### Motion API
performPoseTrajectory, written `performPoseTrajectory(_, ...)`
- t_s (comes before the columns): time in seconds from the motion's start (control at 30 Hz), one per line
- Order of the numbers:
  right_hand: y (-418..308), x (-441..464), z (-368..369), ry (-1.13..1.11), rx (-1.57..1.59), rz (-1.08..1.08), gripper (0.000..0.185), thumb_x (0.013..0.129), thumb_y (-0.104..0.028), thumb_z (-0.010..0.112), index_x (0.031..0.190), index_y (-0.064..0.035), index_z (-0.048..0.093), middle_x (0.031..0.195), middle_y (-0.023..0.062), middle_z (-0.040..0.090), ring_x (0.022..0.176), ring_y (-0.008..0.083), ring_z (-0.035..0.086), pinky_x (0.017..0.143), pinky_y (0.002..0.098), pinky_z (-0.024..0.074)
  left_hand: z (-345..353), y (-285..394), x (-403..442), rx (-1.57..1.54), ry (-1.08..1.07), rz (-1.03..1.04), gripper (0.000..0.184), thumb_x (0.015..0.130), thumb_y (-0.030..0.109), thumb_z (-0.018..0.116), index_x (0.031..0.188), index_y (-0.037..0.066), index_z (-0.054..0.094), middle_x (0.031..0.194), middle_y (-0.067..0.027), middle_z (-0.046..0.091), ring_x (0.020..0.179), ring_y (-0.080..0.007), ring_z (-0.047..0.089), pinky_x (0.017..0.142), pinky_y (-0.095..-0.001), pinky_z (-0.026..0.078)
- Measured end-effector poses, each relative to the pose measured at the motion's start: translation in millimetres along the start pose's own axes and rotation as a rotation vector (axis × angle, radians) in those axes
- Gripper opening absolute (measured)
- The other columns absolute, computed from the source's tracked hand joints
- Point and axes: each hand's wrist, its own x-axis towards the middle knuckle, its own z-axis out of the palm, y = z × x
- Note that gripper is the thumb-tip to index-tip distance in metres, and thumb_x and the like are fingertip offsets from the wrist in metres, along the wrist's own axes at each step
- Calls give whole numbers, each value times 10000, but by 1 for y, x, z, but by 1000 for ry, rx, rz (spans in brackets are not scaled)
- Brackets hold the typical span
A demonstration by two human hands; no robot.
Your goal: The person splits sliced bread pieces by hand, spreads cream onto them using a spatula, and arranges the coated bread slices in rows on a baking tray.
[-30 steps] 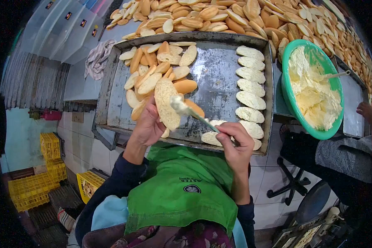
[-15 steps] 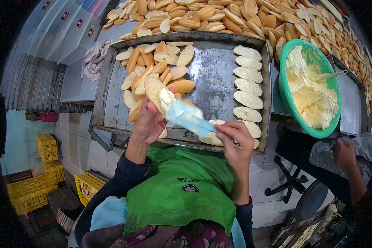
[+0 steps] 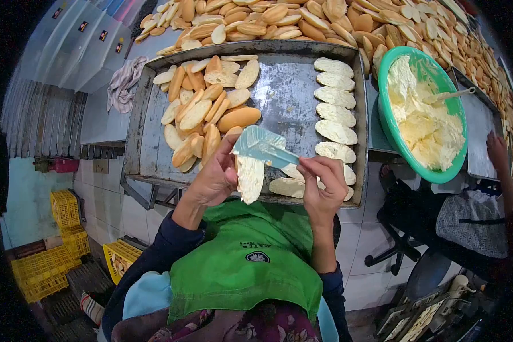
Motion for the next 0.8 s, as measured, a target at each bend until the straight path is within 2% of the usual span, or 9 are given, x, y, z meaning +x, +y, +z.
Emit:
performPoseTrajectory(0.13, -2, 6, -5, 83, -120, -61, 195, 655, 63, 675, 825, -31, 666, 766, 68, 579, 703, 165, 530, 626, 242, 427, -7, -1, -4, 21, -8, -147, 792, 659, 248, 760, 1282, 96, 295, 1128, -49, 483, 985, -132, 527, 744, -250, 491)
performPoseTrajectory(0.23, 8, 7, -11, 133, -169, -48, 192, 666, 54, 673, 844, -18, 662, 780, 59, 575, 704, 146, 522, 629, 243, 425, 1, -5, 0, 34, -95, -108, 784, 690, 217, 742, 1304, 104, 268, 1131, -57, 472, 968, -138, 530, 742, -265, 494)
performPoseTrajectory(0.27, 13, 5, -14, 151, -12, 95, 188, 675, 56, 668, 853, -3, 655, 809, 54, 570, 721, 130, 520, 641, 234, 424, 2, -3, 4, 30, -109, -123, 784, 690, 217, 742, 1304, 104, 268, 1131, -57, 472, 968, -138, 530, 742, -265, 494)
performPoseTrajectory(0.33, 19, 2, -24, 200, 301, 306, 187, 715, 57, 645, 900, 35, 628, 893, 41, 549, 778, 92, 513, 686, 210, 424, 2, 7, 17, 168, -125, -73, 751, 730, 161, 707, 1320, 121, 244, 1131, -65, 462, 966, -147, 524, 761, -289, 499)
performPoseTrajectory(0.37, 21, 0, -29, 210, 290, 309, 187, 715, 57, 645, 900, 35, 628, 893, 41, 549, 778, 92, 513, 686, 210, 424, 1, 14, 23, 249, -110, -126, 711, 756, 109, 671, 1320, 134, 240, 1109, -67, 457, 948, -154, 524, 791, -307, 502)
performPoseTrajectory(0.5, 28, -5, -50, 342, 359, 349, 196, 746, 49, 625, 942, 36, 609, 901, 37, 545, 797, 94, 521, 721, 211, 433, -3, 10, 62, 445, -4, -145, 639, 757, 96, 666, 1270, 99, 285, 1026, -82, 472, 884, -136, 530, 680, -261, 511)
performPoseTrajectory(0.6, 28, -9, -58, 383, 424, 383, 199, 743, 47, 630, 941, 36, 608, 906, 37, 547, 810, 98, 524, 730, 215, 435, -20, -8, 87, 915, 44, -136, 546, 722, 93, 695, 1149, 71, 356, 882, -59, 539, 832, -117, 530, 665, -253, 470)
performPoseTrajectory(0.7, 24, -10, -60, 398, 423, 390, 203, 743, 43, 633, 944, 35, 606, 911, 37, 549, 820, 101, 526, 740, 217, 433, -26, -22, 94, 1114, -2, -156, 569, 702, 91, 707, 1144, 59, 350, 868, -59, 547, 816, -119, 538, 683, -255, 455)
performPoseTrajectory(0.8, 23, -12, -64, 406, 401, 364, 206, 744, 37, 637, 947, 37, 604, 917, 39, 552, 824, 103, 527, 746, 218, 432, -31, -24, 92, 1255, -45, -119, 552, 710, 88, 695, 1160, 47, 378, 967, -80, 533, 777, -126, 547, 675, -266, 462)
